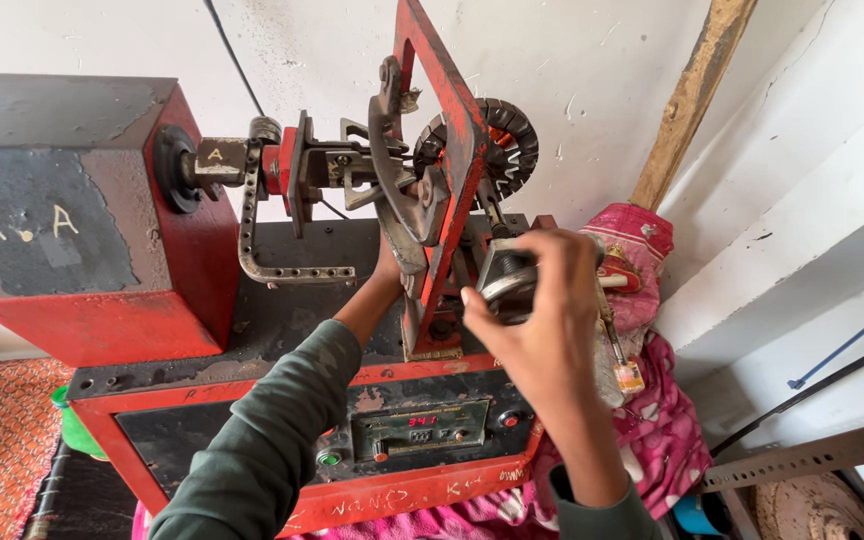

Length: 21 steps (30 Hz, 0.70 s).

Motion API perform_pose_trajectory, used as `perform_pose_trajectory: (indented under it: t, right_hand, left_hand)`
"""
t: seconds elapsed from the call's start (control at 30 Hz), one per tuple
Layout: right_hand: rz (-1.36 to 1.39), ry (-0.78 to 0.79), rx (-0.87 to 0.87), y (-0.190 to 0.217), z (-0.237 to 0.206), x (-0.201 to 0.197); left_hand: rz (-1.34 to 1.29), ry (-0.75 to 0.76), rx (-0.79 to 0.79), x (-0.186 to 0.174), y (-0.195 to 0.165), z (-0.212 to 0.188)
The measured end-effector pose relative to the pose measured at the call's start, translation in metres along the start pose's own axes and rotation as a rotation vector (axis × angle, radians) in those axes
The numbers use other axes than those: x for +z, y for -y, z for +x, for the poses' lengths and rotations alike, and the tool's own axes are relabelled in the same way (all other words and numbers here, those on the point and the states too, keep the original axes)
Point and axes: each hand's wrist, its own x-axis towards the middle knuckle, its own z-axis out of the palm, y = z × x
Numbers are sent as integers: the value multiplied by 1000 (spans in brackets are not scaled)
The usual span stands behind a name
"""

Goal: The person adjusts and tightens components on a red benchtop electrical machine, then presses a green button to start it and monitors the rotating armature while making further adjustments. They use a metal rod to manipulate parts and operate the control panel.

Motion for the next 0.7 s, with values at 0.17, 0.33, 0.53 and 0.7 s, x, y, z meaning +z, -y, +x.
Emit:
perform_pose_trajectory:
  t: [0.17, 0.33, 0.53, 0.7]
  right_hand:
    - [-342, 217, -382, -8, 10, -2]
    - [516, -7, -69, -28, 3, -9]
    - [759, -218, 454, -91, 37, 30]
    - [408, -6, -68, -120, 121, 71]
  left_hand:
    - [-105, 86, 48, 1, -2, -2]
    - [-52, 10, -34, -1, -1, -4]
    - [-101, 65, 48, -9, 9, 5]
    - [334, 80, 262, -1, -26, -5]
